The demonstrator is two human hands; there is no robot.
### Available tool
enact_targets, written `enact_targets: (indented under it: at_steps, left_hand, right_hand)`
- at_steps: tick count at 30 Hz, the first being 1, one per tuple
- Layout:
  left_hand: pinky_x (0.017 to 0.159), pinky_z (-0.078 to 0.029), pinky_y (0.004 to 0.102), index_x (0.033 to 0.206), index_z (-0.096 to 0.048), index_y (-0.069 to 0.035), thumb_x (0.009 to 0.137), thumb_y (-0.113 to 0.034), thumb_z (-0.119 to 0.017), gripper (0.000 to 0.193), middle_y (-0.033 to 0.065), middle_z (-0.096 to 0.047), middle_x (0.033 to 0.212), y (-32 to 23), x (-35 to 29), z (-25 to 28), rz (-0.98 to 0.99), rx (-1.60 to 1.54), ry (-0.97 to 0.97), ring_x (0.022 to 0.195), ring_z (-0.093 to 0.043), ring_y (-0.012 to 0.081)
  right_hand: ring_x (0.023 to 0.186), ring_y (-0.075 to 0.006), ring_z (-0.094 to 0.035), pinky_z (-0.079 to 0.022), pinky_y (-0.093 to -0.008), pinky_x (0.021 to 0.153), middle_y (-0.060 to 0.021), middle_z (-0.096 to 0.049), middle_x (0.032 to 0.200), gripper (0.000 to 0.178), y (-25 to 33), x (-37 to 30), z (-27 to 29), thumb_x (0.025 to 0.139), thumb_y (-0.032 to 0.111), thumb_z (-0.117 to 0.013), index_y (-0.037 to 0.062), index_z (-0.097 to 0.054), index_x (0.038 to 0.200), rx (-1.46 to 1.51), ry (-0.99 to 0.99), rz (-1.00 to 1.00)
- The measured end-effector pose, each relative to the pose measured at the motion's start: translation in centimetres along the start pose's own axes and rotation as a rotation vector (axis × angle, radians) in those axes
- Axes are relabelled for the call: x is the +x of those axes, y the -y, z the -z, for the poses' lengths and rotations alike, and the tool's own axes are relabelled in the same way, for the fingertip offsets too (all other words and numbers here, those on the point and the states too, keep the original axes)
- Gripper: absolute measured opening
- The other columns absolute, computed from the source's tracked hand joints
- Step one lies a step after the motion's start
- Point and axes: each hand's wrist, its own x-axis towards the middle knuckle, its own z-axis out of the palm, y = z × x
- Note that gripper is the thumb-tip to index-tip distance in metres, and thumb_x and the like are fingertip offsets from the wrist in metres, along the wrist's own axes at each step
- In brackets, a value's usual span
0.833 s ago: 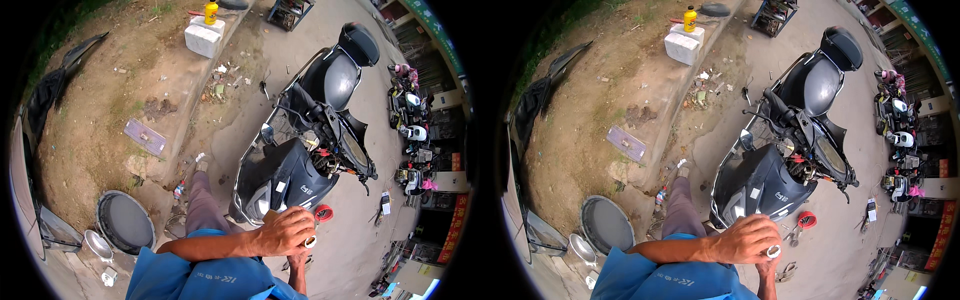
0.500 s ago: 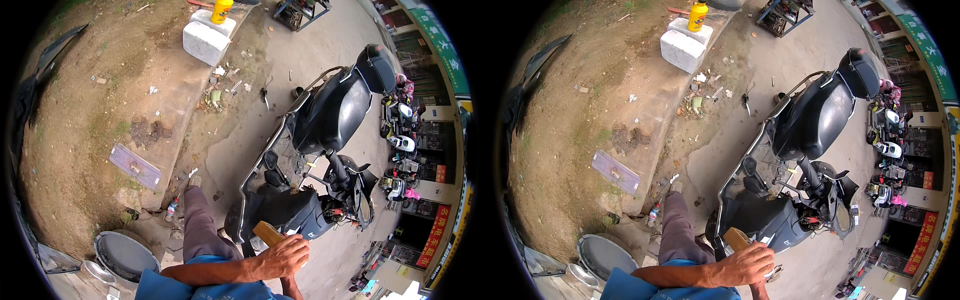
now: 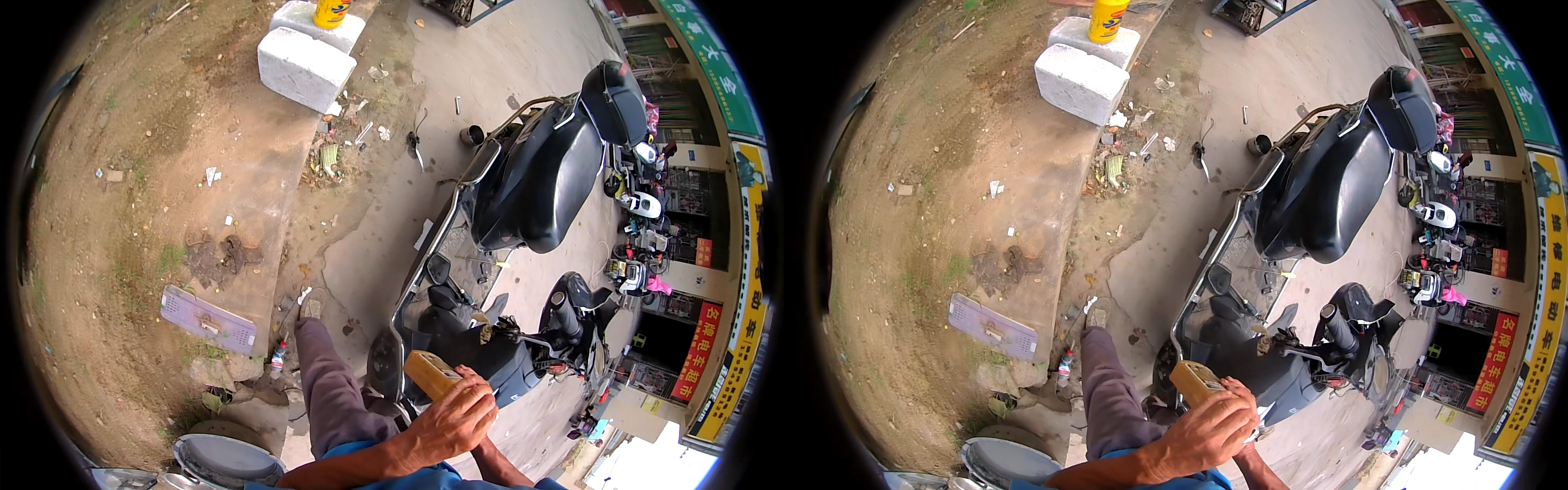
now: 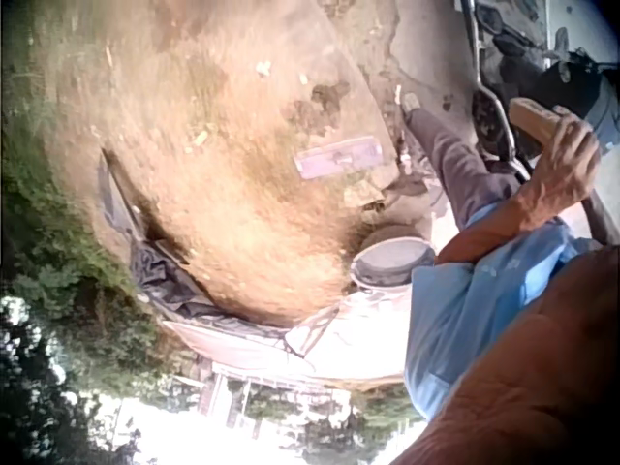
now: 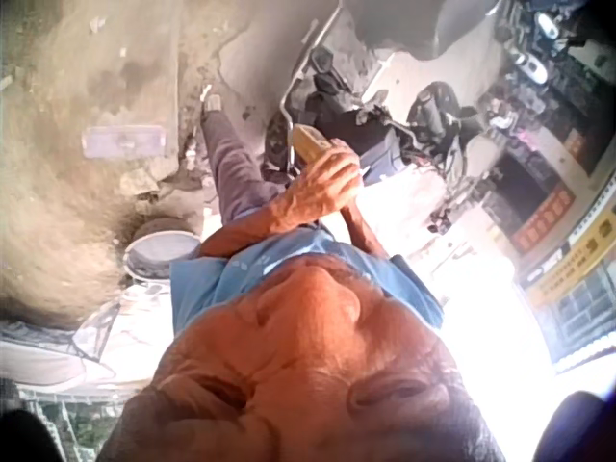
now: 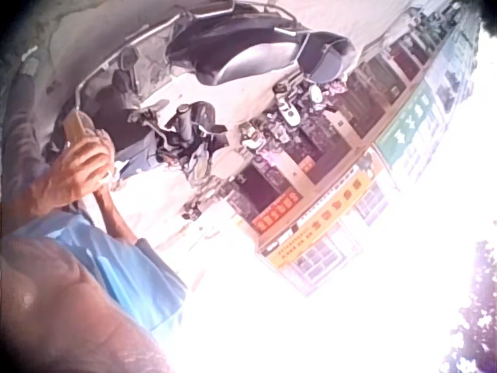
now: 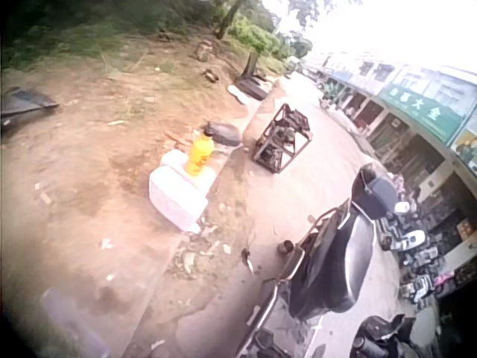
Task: The person opens a bottle of oil, removes the seal, and then kneels to work on the rear brake assembly of a motorcycle by hand.
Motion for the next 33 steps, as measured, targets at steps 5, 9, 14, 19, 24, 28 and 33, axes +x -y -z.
enact_targets:
  at_steps: [5, 9, 14, 19, 24, 28, 33]
  left_hand:
    - [0.106, -0.049, 0.0435, 0.110, -0.071, 0.002, 0.080, -0.012, -0.069, 0.033, 0.0114, -0.066, 0.113, -0.1, 1.1, 0.6, -0.033, 0.027, 0.007, 0.118, -0.061, 0.0268]
    - [0.107, -0.048, 0.0435, 0.110, -0.071, 0.002, 0.080, -0.013, -0.068, 0.033, 0.0113, -0.065, 0.112, -0.9, 1.6, 0.3, -0.042, 0.042, 0.057, 0.117, -0.061, 0.0265]
    - [0.109, -0.047, 0.0439, 0.110, -0.071, 0.001, 0.080, -0.014, -0.068, 0.034, 0.0120, -0.065, 0.112, -1.7, 1.7, -0.3, -0.074, 0.035, 0.068, 0.118, -0.060, 0.0268]
    - [0.109, -0.046, 0.0438, 0.110, -0.071, 0.001, 0.080, -0.015, -0.068, 0.034, 0.0123, -0.065, 0.113, -2.5, 1.2, -0.8, -0.099, 0.037, 0.073, 0.119, -0.060, 0.0270]
    - [0.110, -0.046, 0.0441, 0.110, -0.071, 0.000, 0.080, -0.016, -0.068, 0.035, 0.0117, -0.065, 0.113, -3.8, 0.9, -1.6, -0.140, 0.021, 0.088, 0.119, -0.060, 0.0268]
    - [0.109, -0.046, 0.0453, 0.109, -0.070, 0.000, 0.077, -0.018, -0.072, 0.036, 0.0110, -0.065, 0.113, -5.2, 1.4, -2.0, -0.190, 0.021, 0.127, 0.117, -0.061, 0.0266]
    - [0.104, -0.048, 0.0477, 0.108, -0.068, -0.002, 0.079, -0.014, -0.077, 0.033, 0.0105, -0.066, 0.110, -9.4, 2.6, -3.5, -0.226, 0.001, 0.189, 0.113, -0.062, 0.0278]
  right_hand:
    - [0.128, -0.0349, -0.058, -0.042, -0.0497, 0.116, -0.0193, -0.065, 0.128, 0.034, 0.0, 0.5, 0.1, 0.098, 0.020, -0.065, 0.0001, -0.059, 0.125, 0.055, -0.015, 0.052]
    - [0.128, -0.0347, -0.058, -0.041, -0.0492, 0.116, -0.0193, -0.066, 0.128, 0.034, 0.4, 0.0, 0.4, 0.098, 0.020, -0.064, -0.0003, -0.059, 0.125, 0.017, -0.049, 0.069]
    - [0.128, -0.0339, -0.058, -0.041, -0.0481, 0.117, -0.0194, -0.065, 0.128, 0.032, 0.4, -1.4, 1.4, 0.100, 0.020, -0.061, -0.0001, -0.059, 0.125, -0.006, -0.083, -0.033]
    - [0.128, -0.0347, -0.058, -0.041, -0.0494, 0.116, -0.0197, -0.065, 0.129, 0.033, 0.9, -2.5, 1.6, 0.101, 0.022, -0.061, 0.0003, -0.059, 0.126, -0.007, -0.103, -0.034]
    - [0.127, -0.0351, -0.059, -0.042, -0.0500, 0.116, -0.0198, -0.065, 0.129, 0.034, 1.2, -3.2, 1.7, 0.100, 0.023, -0.064, 0.0005, -0.060, 0.125, 0.121, -0.149, 0.037]
    - [0.128, -0.0319, -0.058, -0.042, -0.0466, 0.116, -0.0170, -0.063, 0.130, 0.036, 1.6, -5.9, 2.8, 0.096, 0.021, -0.069, 0.0016, -0.060, 0.125, -0.028, -0.141, -0.007]
    - [0.133, -0.0314, -0.055, -0.041, -0.0452, 0.115, -0.0157, -0.060, 0.134, 0.053, 3.3, -7.5, 5.9, 0.087, 0.021, -0.080, 0.0026, -0.056, 0.132, 0.137, -0.123, 0.066]
